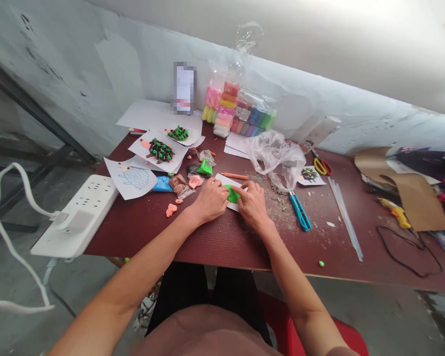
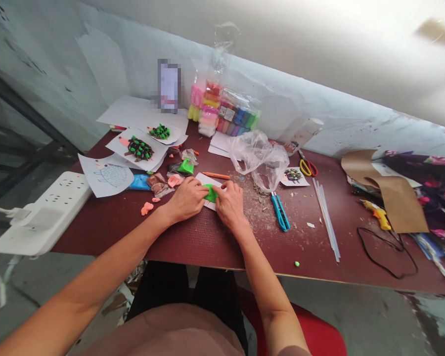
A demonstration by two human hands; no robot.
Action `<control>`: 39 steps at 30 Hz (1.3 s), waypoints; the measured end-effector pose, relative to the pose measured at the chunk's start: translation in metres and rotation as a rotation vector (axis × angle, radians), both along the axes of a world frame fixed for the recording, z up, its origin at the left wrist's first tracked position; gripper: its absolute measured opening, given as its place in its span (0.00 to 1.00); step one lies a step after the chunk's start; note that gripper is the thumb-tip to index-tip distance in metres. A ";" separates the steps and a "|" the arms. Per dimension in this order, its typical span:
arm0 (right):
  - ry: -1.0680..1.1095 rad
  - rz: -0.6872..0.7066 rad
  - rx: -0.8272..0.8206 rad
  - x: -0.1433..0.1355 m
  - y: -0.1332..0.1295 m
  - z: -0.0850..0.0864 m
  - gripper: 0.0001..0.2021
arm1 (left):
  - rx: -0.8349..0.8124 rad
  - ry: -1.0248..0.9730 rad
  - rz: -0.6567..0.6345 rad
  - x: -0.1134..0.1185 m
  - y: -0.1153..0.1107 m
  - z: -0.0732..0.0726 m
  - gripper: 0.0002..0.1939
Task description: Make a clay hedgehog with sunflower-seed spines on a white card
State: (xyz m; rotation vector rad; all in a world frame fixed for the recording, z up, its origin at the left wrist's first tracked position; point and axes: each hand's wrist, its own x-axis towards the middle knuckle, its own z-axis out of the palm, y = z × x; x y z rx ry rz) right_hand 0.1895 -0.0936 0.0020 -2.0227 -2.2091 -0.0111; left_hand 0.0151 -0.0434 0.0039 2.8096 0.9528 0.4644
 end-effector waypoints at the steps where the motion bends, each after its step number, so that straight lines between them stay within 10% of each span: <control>1: -0.006 0.003 0.008 0.000 -0.001 -0.001 0.22 | 0.001 -0.004 -0.002 0.000 0.000 0.000 0.12; 39: -0.107 0.143 0.022 -0.005 0.011 0.002 0.19 | -0.052 -0.080 0.189 -0.011 0.027 -0.016 0.20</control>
